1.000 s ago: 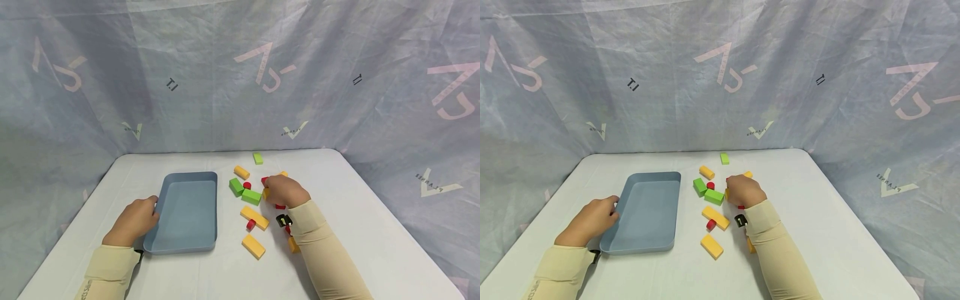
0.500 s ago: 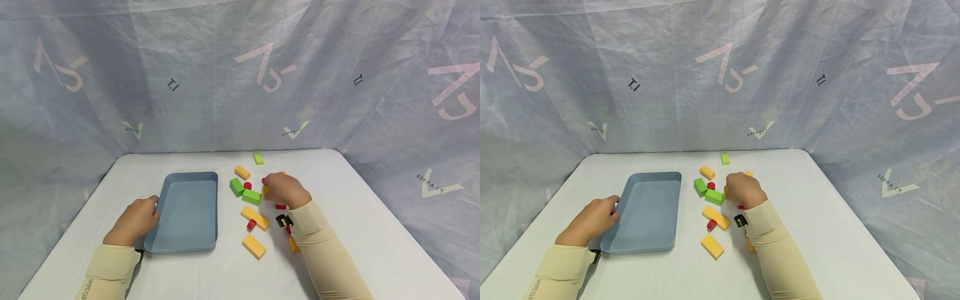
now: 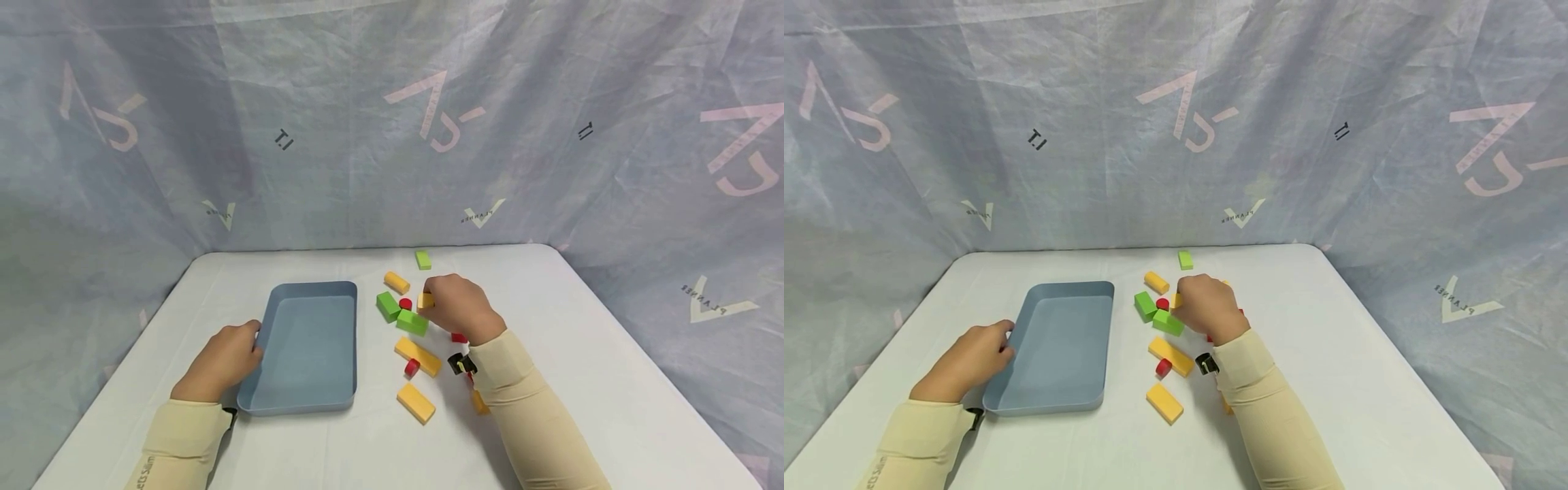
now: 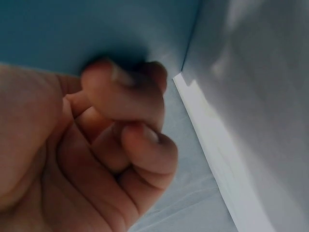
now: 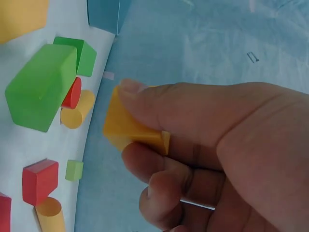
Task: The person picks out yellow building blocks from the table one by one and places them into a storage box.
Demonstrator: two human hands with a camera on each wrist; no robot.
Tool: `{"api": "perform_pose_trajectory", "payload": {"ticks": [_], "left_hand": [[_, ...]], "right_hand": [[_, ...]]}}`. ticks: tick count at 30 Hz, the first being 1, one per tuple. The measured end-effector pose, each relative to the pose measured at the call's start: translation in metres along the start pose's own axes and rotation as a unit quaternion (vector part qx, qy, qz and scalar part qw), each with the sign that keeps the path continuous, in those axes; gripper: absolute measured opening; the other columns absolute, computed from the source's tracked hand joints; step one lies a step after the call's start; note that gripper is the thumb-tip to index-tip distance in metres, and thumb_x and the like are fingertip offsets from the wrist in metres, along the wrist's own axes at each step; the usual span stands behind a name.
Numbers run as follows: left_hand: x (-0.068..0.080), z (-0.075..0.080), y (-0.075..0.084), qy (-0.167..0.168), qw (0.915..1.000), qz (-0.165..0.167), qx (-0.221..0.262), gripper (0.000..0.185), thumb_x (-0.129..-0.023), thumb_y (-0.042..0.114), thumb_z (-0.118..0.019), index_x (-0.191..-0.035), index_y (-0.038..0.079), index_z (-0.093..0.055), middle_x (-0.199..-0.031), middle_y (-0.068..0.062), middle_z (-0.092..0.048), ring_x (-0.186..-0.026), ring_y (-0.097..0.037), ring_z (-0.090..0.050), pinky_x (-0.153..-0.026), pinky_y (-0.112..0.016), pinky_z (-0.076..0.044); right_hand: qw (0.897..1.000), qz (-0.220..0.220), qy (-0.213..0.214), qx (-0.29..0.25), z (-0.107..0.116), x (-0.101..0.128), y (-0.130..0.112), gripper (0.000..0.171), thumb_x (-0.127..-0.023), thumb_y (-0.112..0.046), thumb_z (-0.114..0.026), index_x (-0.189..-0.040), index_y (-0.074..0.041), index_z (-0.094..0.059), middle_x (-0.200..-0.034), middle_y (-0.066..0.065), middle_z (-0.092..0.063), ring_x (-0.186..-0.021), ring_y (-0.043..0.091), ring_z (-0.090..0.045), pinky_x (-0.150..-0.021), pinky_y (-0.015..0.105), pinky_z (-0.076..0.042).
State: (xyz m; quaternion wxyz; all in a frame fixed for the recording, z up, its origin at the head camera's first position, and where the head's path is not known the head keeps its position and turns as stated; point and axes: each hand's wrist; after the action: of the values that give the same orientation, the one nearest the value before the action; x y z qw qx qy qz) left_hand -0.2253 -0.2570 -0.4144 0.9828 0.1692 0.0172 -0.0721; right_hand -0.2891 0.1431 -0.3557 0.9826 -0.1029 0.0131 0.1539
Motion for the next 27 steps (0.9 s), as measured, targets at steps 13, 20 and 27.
{"api": "perform_pose_trajectory", "payload": {"ticks": [13, 20, 27], "left_hand": [[0.001, 0.001, 0.001, 0.002, 1.0, -0.002, -0.008, 0.045, -0.091, 0.001, -0.065, -0.131, -0.017, -0.056, -0.111, -0.032, -0.071, -0.085, -0.029, -0.071, -0.067, -0.044, -0.057], [0.001, 0.0, 0.0, 0.004, 1.0, -0.004, -0.008, 0.045, -0.091, 0.001, -0.066, -0.131, -0.017, -0.056, -0.11, -0.031, -0.071, -0.085, -0.029, -0.071, -0.068, -0.045, -0.057], [0.001, 0.0, 0.0, 0.005, 0.9999, -0.004, -0.009, 0.045, -0.091, 0.001, -0.065, -0.131, -0.017, -0.056, -0.11, -0.032, -0.071, -0.085, -0.03, -0.071, -0.068, -0.045, -0.057]], "right_hand": [[0.999, 0.027, 0.019, 0.0, -0.001, 0.002, -0.012, 0.023, -0.084, -0.034, -0.085, -0.095, -0.022, -0.069, -0.077, -0.01, -0.065, -0.067, 0.012, -0.059, -0.062, 0.034, -0.048], [0.998, 0.044, 0.036, -0.012, -0.003, 0.005, -0.018, 0.027, -0.083, -0.031, -0.087, -0.095, -0.02, -0.065, -0.075, -0.009, -0.064, -0.064, 0.013, -0.058, -0.057, 0.032, -0.047], [0.997, 0.064, 0.044, -0.018, -0.003, 0.008, -0.025, 0.032, -0.08, -0.03, -0.09, -0.098, -0.018, -0.066, -0.075, -0.009, -0.063, -0.064, 0.012, -0.057, -0.056, 0.03, -0.046]]}}
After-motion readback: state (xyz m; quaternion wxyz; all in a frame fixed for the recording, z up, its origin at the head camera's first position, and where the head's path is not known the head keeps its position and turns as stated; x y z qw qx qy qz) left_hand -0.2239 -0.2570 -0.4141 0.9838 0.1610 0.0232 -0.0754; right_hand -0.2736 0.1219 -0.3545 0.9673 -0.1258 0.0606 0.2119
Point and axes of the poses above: each hand's wrist, its own x-axis away from the middle knuckle, its own z-axis out of the back of the hand, y = z × x
